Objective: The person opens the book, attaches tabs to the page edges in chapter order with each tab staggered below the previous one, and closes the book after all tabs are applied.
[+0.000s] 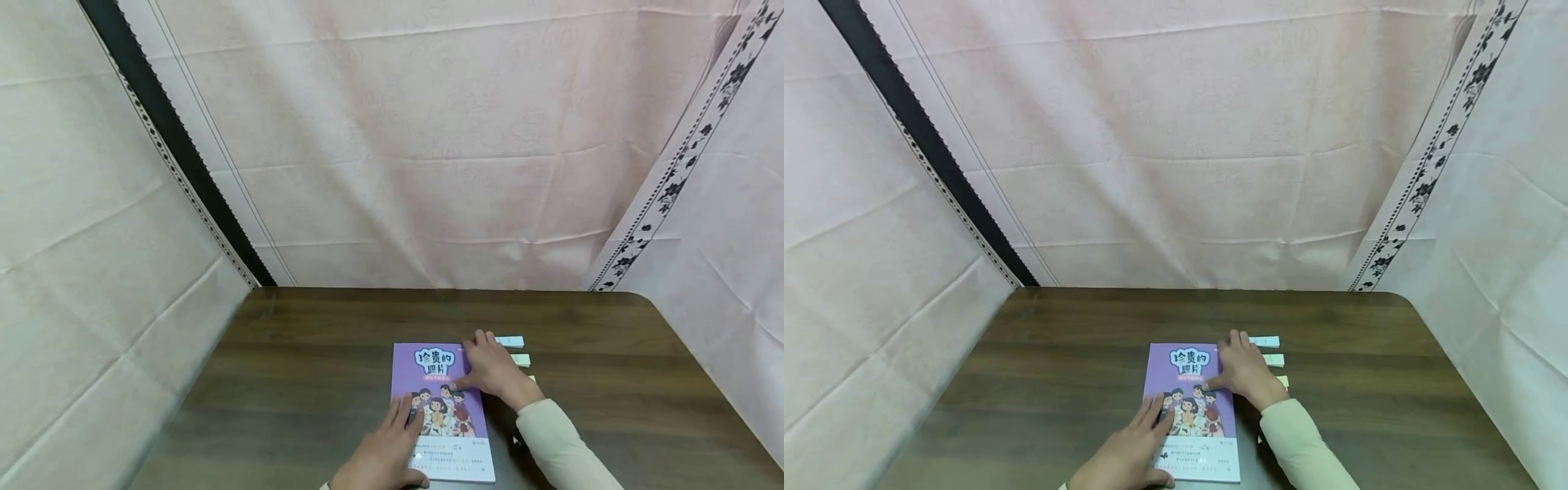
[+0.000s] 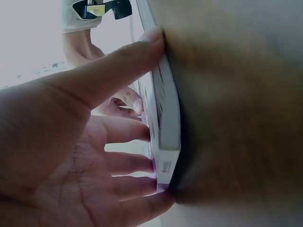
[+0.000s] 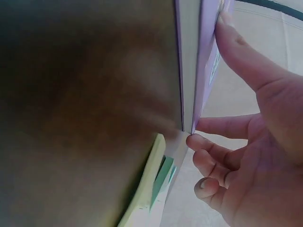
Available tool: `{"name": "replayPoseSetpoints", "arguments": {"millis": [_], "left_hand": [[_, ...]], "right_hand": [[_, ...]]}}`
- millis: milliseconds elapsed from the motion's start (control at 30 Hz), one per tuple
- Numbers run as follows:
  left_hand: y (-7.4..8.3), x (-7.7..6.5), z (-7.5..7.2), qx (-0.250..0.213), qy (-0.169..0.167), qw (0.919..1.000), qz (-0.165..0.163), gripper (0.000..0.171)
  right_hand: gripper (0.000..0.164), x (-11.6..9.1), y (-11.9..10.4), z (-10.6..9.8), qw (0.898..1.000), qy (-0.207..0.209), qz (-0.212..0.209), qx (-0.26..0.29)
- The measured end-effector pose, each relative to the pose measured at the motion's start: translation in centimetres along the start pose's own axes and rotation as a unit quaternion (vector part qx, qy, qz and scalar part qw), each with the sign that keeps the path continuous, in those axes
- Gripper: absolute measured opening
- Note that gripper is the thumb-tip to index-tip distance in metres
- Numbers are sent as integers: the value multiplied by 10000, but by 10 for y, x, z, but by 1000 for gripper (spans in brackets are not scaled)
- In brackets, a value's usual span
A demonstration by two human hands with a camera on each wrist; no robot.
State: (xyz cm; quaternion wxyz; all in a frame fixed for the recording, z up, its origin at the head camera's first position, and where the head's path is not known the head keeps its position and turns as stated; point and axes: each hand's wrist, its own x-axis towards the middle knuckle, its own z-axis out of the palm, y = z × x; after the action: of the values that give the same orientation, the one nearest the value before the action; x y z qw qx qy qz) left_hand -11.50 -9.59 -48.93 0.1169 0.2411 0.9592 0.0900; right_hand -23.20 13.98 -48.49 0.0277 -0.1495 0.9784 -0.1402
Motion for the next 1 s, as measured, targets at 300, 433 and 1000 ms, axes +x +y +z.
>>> {"name": "replayPoseSetpoints", "arguments": {"millis": [300,433,1000], "left_hand": [[-4,14,-11,-139,51,9998,-130,100],[-5,19,-12,-210,30,9997,-109,102],[-1,32,-18,-684,151,9971,-287,105]], "right_hand": [[93,21,2,-6,9995,-157,91,-248],[91,19,1,-9,9991,-130,24,-392],[92,23,6,-7,9965,429,-131,-698]]}}
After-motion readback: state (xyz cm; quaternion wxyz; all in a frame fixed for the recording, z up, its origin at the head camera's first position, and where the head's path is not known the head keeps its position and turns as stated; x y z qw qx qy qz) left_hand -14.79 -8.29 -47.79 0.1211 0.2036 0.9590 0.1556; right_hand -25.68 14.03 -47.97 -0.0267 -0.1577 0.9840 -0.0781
